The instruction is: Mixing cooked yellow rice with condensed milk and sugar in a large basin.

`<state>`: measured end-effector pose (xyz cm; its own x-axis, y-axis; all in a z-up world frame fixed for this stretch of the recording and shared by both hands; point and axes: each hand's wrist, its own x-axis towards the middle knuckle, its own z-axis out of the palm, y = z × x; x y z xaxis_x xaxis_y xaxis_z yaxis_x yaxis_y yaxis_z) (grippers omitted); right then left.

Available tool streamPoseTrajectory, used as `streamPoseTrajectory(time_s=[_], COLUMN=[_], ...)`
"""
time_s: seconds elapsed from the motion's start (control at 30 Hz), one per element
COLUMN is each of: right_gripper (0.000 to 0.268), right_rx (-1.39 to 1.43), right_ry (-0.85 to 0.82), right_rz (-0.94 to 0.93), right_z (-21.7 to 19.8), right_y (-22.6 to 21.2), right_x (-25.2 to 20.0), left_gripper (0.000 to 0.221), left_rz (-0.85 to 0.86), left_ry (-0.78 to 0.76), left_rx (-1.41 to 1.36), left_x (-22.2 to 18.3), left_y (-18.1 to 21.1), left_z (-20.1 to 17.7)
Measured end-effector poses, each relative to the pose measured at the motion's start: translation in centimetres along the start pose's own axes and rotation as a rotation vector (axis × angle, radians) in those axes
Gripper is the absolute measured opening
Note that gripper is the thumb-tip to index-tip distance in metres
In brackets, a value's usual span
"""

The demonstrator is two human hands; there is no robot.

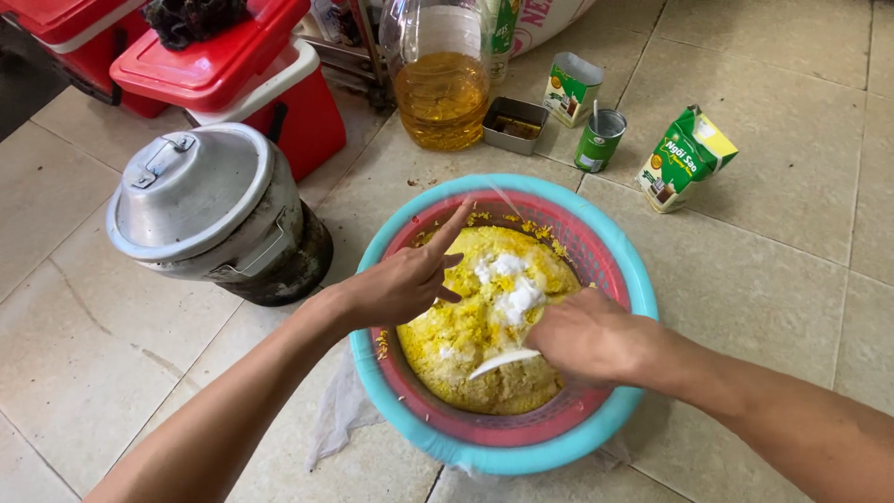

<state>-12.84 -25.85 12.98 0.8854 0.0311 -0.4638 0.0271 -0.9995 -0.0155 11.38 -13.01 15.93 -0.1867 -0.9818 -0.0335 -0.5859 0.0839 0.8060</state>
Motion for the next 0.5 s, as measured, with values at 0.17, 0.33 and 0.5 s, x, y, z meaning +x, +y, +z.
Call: streamPoseTrajectory(time_s=[0.17,0.33,0.5], right_gripper=[0.029,0.023,0.025], right_rx=[0.216,0.305,0.342], right_ry=[-0.048,-0.040,-0.036], right_rz=[0.084,0.044,0.034], right_z=[-3.4,-2.8,-2.4], right_y=[1.1,1.7,2.1], right_x=[-0.2,-0.5,-1.2], left_gripper=[0.094,0.087,0.033], left_rz=[-0.214,-0.632,0.006], left_ry=[-0.069,-0.261,0.108], left_rx=[0.265,0.232,0.463], left_x=[1.6,3.7,3.6], left_y=[7.7,9.1,3.6], left_z=[-1.3,-0.9,1.0])
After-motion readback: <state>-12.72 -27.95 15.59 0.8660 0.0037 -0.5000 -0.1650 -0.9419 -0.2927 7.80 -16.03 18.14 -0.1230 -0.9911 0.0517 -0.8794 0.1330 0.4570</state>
